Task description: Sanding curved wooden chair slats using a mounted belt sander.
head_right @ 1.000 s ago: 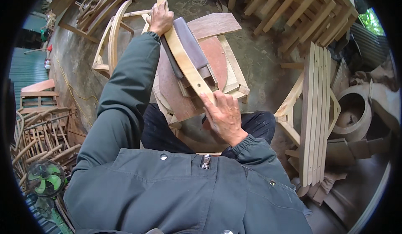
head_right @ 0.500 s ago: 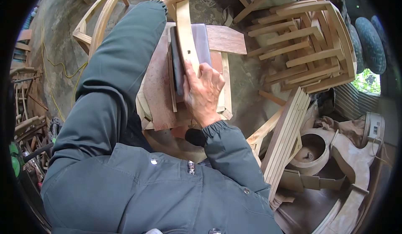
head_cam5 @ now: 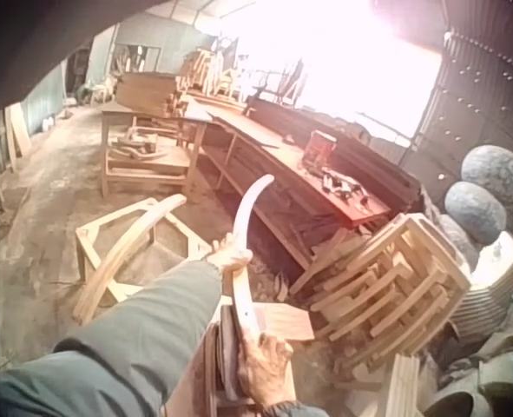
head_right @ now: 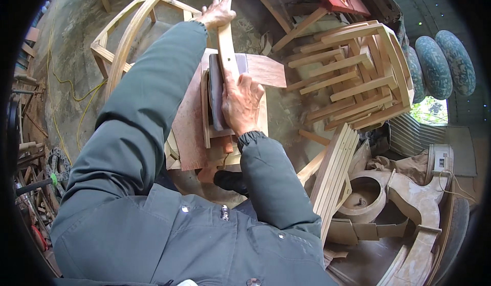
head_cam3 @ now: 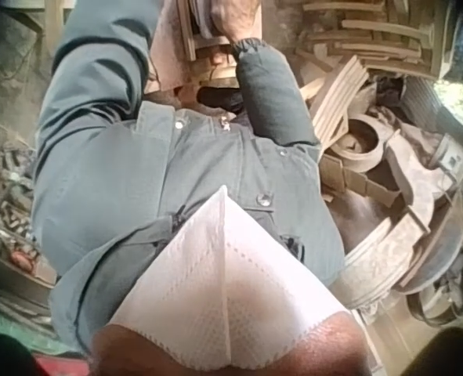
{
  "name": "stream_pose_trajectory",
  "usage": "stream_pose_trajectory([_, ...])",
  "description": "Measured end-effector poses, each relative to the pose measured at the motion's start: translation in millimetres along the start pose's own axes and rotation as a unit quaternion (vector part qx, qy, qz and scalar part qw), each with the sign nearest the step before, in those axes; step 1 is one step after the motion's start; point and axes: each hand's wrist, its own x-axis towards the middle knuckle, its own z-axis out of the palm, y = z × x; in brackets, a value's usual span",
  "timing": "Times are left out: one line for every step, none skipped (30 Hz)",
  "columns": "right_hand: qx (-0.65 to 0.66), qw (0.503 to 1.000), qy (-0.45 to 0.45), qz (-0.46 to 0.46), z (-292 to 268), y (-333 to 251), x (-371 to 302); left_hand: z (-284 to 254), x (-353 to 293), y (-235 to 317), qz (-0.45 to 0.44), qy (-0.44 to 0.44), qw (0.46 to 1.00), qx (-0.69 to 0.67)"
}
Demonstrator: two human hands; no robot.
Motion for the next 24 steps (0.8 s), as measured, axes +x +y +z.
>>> stream_pose_trajectory([-0.001, 1.000, 0.006, 0.000, -4, 0, -7, 0, -9, 5, 0.007, -0.003, 1.000, 0.004])
stream_pose_trajectory([-0.003, 1.000, -0.003, 0.008, -9, -3, -17, 1, -20, 7, 0.013, -0.002, 1.000, 0.015])
stream_pose_trajectory([-0.004, 1.000, -0.013, 0.017, -13, -6, -28, 2, -31, 11, 0.018, -0.001, 0.999, 0.026])
stream_pose_trajectory([-0.003, 1.000, -0.007, 0.015, -16, -5, -38, 3, -39, 15, 0.024, -0.010, 0.999, 0.039])
stream_pose_trajectory([0.001, 1.000, -0.004, 0.016, -21, -6, -49, 3, -53, 17, 0.023, -0.015, 0.998, 0.053])
stream_pose_trajectory([-0.001, 1.000, -0.006, 0.017, -28, -7, -64, 8, -68, 19, 0.024, -0.005, 0.997, 0.068])
stream_pose_trajectory([-0.003, 1.000, -0.009, 0.018, -35, -8, -79, 12, -83, 20, 0.025, 0.004, 0.996, 0.082])
stream_pose_trajectory([-0.017, 1.000, -0.015, 0.017, -40, -5, -95, 14, -101, 28, 0.023, -0.004, 0.996, 0.092])
stream_pose_trajectory([-0.018, 1.000, -0.015, 0.020, -49, -6, -112, 18, -122, 33, 0.033, 0.011, 0.995, 0.090])
stream_pose_trajectory([-0.007, 1.000, -0.016, 0.020, -59, -7, -128, 22, -141, 37, 0.043, 0.004, 0.994, 0.098])
stream_pose_trajectory([0.002, 1.000, -0.016, 0.019, -69, -11, -144, 21, -161, 44, 0.055, 0.000, 0.993, 0.104])
stream_pose_trajectory([0.022, 0.999, -0.021, 0.022, -75, -14, -160, 27, -177, 42, 0.068, 0.002, 0.992, 0.110])
stream_pose_trajectory([0.042, 0.998, -0.026, 0.024, -79, -17, -176, 35, -193, 42, 0.072, 0.004, 0.989, 0.129])
stream_pose_trajectory([0.056, 0.997, -0.049, 0.029, -90, -22, -186, 38, -207, 43, 0.087, 0.007, 0.988, 0.130])
stream_pose_trajectory([0.064, 0.996, -0.055, 0.036, -95, -27, -194, 41, -216, 44, 0.102, 0.011, 0.986, 0.130])
stream_pose_trajectory([0.066, 0.996, -0.046, 0.039, -95, -27, -193, 41, -216, 47, 0.100, 0.010, 0.988, 0.116])
stream_pose_trajectory([0.070, 0.996, -0.040, 0.041, -95, -31, -190, 34, -217, 46, 0.095, 0.008, 0.989, 0.110])
stream_pose_trajectory([0.067, 0.996, -0.046, 0.037, -91, -31, -182, 29, -209, 46, 0.093, 0.011, 0.990, 0.102])
stream_pose_trajectory([0.074, 0.995, -0.043, 0.047, -83, -31, -172, 27, -200, 43, 0.091, 0.013, 0.991, 0.094])
stream_pose_trajectory([0.081, 0.994, -0.040, 0.053, -76, -31, -158, 30, -182, 33, 0.088, 0.033, 0.991, 0.097])
stream_pose_trajectory([0.076, 0.995, -0.047, 0.048, -69, -30, -144, 28, -166, 31, 0.075, 0.020, 0.993, 0.085])
stream_pose_trajectory([0.067, 0.996, -0.026, 0.043, -62, -30, -128, 25, -149, 29, 0.072, 0.018, 0.994, 0.079])
stream_pose_trajectory([0.059, 0.997, -0.005, 0.039, -54, -29, -113, 23, -134, 27, 0.068, 0.014, 0.995, 0.074])
stream_pose_trajectory([0.057, 0.998, -0.012, 0.034, -47, -28, -98, 24, -116, 20, 0.062, 0.023, 0.996, 0.065])
